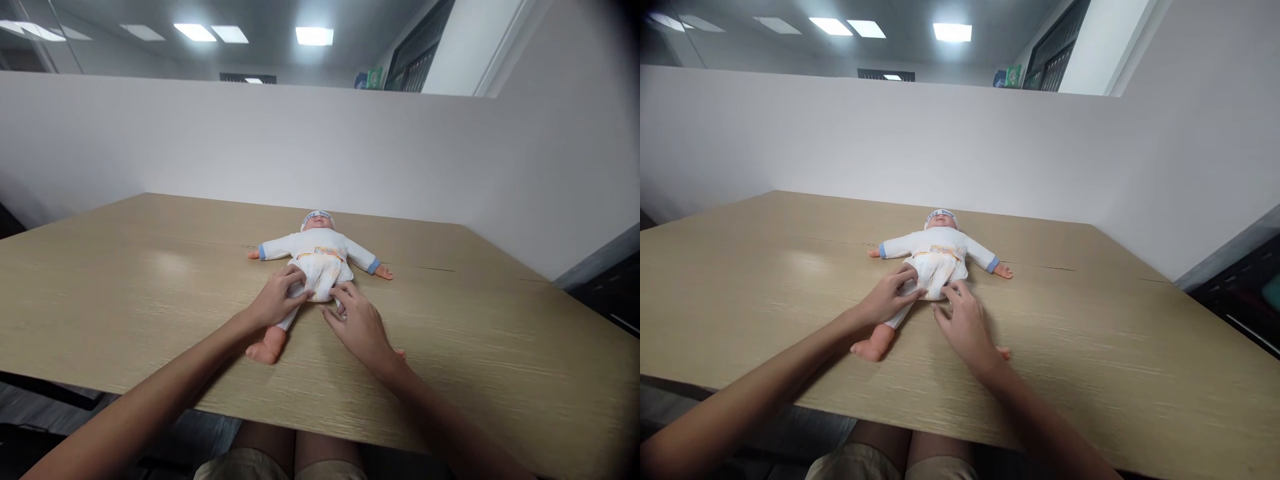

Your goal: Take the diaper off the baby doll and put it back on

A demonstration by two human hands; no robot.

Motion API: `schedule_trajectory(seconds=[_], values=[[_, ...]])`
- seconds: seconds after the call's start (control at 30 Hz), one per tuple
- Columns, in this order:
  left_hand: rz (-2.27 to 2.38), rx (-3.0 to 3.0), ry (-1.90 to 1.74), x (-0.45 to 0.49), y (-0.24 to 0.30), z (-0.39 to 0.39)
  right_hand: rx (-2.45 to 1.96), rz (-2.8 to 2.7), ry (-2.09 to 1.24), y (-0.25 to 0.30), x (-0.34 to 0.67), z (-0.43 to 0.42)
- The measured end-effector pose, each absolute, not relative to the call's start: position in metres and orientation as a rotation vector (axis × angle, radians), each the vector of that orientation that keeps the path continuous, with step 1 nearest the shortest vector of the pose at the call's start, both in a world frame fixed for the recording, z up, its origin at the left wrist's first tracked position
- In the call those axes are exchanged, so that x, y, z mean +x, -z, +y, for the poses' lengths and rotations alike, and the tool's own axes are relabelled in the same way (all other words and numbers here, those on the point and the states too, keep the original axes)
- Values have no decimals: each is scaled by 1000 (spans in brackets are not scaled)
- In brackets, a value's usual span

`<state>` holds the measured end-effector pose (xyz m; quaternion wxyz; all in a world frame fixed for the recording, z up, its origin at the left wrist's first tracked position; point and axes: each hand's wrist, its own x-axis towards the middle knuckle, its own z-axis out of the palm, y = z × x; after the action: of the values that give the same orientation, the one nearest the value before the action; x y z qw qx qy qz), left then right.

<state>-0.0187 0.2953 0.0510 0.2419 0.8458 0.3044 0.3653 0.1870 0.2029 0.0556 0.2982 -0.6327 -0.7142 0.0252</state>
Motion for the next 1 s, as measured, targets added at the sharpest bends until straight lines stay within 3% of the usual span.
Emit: schedule_trajectory(seconds=[0.37,0.7,1.0], values=[[837,2305,-996,-18,-50,297,-1700,-1889,-130,-62,185,203],[875,1817,-1079,-13,-39,303,-1573,-1472,-375,-58,202,218],[959,1766,-1042,-16,-37,297,-1688,-1577,-383,-71,206,210]])
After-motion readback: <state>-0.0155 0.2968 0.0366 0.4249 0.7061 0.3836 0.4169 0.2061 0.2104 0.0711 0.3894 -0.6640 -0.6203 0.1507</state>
